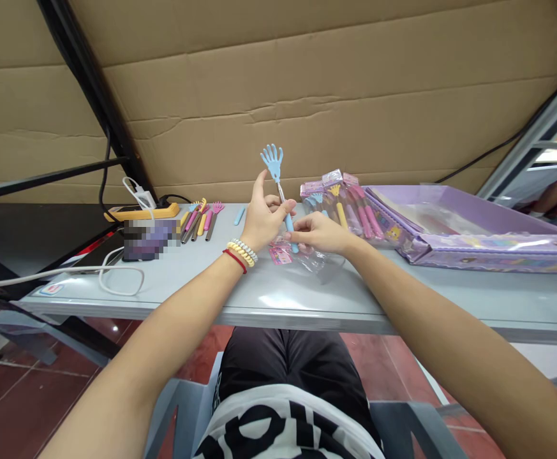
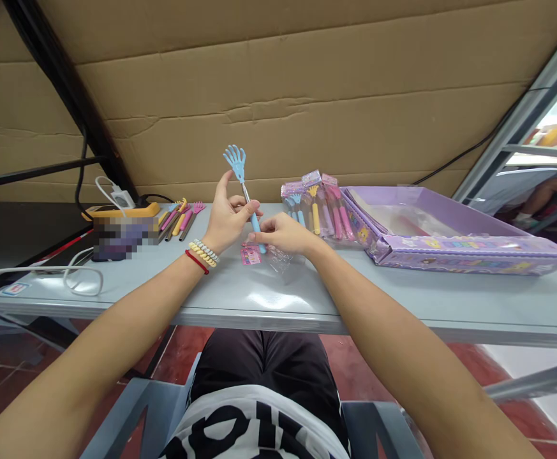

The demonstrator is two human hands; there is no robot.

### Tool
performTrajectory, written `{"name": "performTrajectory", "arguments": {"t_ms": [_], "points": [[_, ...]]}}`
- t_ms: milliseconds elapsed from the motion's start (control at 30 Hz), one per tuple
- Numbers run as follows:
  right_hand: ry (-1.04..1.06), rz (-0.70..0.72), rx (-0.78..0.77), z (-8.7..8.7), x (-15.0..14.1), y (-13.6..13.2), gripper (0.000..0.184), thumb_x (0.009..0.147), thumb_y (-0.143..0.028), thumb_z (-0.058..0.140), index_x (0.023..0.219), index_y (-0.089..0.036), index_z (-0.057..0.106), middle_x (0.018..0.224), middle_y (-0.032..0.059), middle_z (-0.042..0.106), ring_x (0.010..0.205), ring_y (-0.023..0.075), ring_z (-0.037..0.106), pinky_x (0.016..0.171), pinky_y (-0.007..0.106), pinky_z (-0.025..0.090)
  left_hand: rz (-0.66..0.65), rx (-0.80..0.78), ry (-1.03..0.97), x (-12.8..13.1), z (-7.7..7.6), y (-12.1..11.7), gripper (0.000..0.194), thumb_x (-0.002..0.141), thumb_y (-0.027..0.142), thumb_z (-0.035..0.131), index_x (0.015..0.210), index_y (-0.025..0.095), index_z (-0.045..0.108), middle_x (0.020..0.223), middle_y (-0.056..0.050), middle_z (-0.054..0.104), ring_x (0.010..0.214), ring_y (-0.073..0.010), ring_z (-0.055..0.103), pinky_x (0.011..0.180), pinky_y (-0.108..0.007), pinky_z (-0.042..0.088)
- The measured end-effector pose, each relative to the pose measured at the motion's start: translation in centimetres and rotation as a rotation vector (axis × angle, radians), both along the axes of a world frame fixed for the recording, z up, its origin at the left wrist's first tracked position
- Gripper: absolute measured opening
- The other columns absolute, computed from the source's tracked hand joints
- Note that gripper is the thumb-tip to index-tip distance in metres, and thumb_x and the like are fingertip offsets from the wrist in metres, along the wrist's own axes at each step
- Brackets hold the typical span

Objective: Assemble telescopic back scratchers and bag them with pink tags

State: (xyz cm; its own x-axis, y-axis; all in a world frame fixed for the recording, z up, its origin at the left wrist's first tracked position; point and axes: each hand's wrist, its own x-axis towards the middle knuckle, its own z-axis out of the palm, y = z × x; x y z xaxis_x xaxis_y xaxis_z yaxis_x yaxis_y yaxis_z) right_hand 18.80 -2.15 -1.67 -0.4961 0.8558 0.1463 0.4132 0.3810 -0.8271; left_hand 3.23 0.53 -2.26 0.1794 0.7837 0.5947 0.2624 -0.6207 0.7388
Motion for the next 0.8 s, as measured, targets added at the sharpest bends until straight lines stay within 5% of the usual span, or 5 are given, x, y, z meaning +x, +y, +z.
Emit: {"name": "performTrajectory", "arguments": {"t_ms": [267, 467, 633, 800], "points": [[-0.035, -0.052, 0.091, 0.0, 0.1, 0.5, 0.042, 0.077, -0.052, 0.063, 0.061, -0.014, 0.058, 0.054, 0.0014, 0.056, 0.049, 0.0096, 0.046, 0.048, 0.023, 0.032, -0.053, 0.048, 0.243, -1.6, 0.5, 0.1, 0.061, 0.091, 0.034, 0.041, 0.146, 0.017, 0.020, 0.102, -0.007, 0.069, 0.096, -0.0157, 0.063, 0.086, -0.030, 0.046], [0.147, -0.035, 0.027, -0.1, 0.4, 0.7, 0.034, 0.076, -0.047, 0.065, 0.071, -0.013, 0.062, 0.059, 0.0020, 0.057, 0.053, 0.0104, 0.047, 0.050, 0.023, 0.034, -0.208, 0.136, 0.533, -2.9, 0.5, 0.4, 0.074, 0.072, 0.019, 0.050, 0.142, 0.016, 0.028, 0.133, -0.010, 0.055, 0.116, -0.0230, 0.055, 0.096, -0.033, 0.043], [0.183, 0.030, -0.029, -0.2, 0.5, 0.8, 0.039, 0.074, -0.051, 0.066, 0.077, -0.012, 0.064, 0.058, 0.0014, 0.056, 0.047, 0.0107, 0.048, 0.045, 0.024, 0.036, -0.216, 0.212, 0.738, -2.7, 0.5, 0.1, 0.069, 0.063, 0.018, 0.060, 0.130, 0.016, 0.045, 0.129, -0.010, 0.057, 0.123, -0.0278, 0.049, 0.106, -0.039, 0.035], [0.211, 0.005, -0.031, -0.4, 0.5, 1.0, 0.034, 0.073, -0.047, 0.067, 0.072, -0.014, 0.060, 0.054, -0.0014, 0.051, 0.047, 0.0093, 0.045, 0.045, 0.022, 0.036, -0.195, 0.198, 0.841, -2.5, 0.7, -0.1, 0.072, 0.060, 0.025, 0.068, 0.128, 0.017, 0.046, 0.130, -0.010, 0.055, 0.124, -0.0298, 0.047, 0.108, -0.041, 0.029]]}}
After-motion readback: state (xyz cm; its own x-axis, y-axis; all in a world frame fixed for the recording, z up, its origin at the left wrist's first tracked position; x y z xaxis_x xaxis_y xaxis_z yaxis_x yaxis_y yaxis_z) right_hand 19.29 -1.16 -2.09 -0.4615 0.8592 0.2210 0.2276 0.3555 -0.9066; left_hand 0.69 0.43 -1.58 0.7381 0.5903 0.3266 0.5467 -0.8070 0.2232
